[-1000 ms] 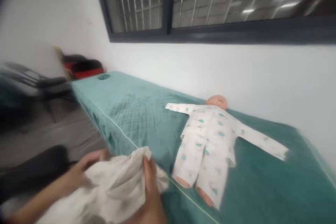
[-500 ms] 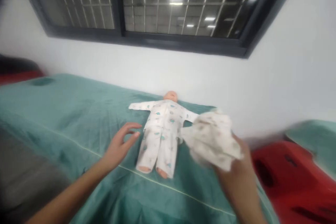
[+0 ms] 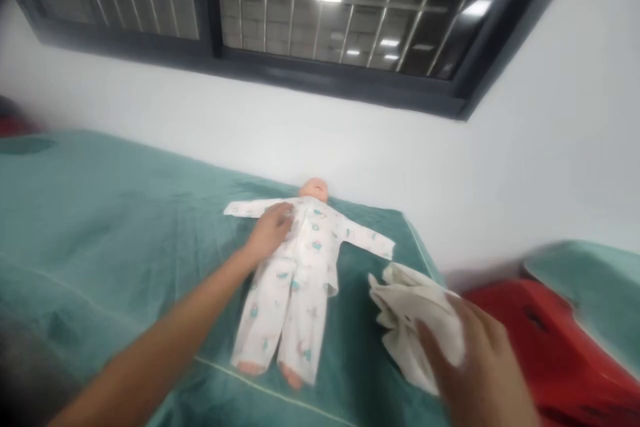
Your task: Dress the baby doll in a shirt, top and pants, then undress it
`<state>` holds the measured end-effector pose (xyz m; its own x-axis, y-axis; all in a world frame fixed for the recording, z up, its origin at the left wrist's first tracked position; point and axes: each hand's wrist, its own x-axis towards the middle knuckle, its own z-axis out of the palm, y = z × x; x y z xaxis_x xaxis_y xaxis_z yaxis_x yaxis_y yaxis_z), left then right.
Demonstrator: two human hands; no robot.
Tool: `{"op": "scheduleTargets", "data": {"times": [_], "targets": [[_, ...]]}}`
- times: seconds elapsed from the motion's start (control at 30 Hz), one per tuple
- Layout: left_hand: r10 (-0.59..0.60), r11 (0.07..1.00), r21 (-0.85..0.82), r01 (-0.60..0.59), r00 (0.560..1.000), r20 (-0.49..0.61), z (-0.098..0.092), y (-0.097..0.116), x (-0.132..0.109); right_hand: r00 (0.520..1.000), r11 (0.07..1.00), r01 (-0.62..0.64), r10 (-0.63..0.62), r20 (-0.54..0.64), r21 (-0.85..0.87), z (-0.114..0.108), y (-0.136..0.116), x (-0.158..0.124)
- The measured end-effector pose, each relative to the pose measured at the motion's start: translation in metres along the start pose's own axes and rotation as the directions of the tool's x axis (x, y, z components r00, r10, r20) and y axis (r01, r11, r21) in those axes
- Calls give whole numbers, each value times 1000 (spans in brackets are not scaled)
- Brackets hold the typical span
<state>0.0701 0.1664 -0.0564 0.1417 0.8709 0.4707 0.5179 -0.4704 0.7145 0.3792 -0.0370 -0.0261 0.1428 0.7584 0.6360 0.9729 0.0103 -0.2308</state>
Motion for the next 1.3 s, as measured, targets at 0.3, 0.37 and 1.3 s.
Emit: {"op": "scheduleTargets", "data": {"times": [0.3, 0.37, 1.3], "targets": [[56, 993, -115, -35, 982, 182, 31, -26, 73, 951, 819, -192, 20, 308, 541, 164, -104, 109], [67, 986, -161, -41, 985, 160, 35, -30, 71, 944, 775, -236, 40, 326, 586, 190, -110, 129], [90, 996, -17, -88, 962, 257, 38, -37, 67, 955, 649, -163, -85, 283, 743, 222, -97, 147]]}}
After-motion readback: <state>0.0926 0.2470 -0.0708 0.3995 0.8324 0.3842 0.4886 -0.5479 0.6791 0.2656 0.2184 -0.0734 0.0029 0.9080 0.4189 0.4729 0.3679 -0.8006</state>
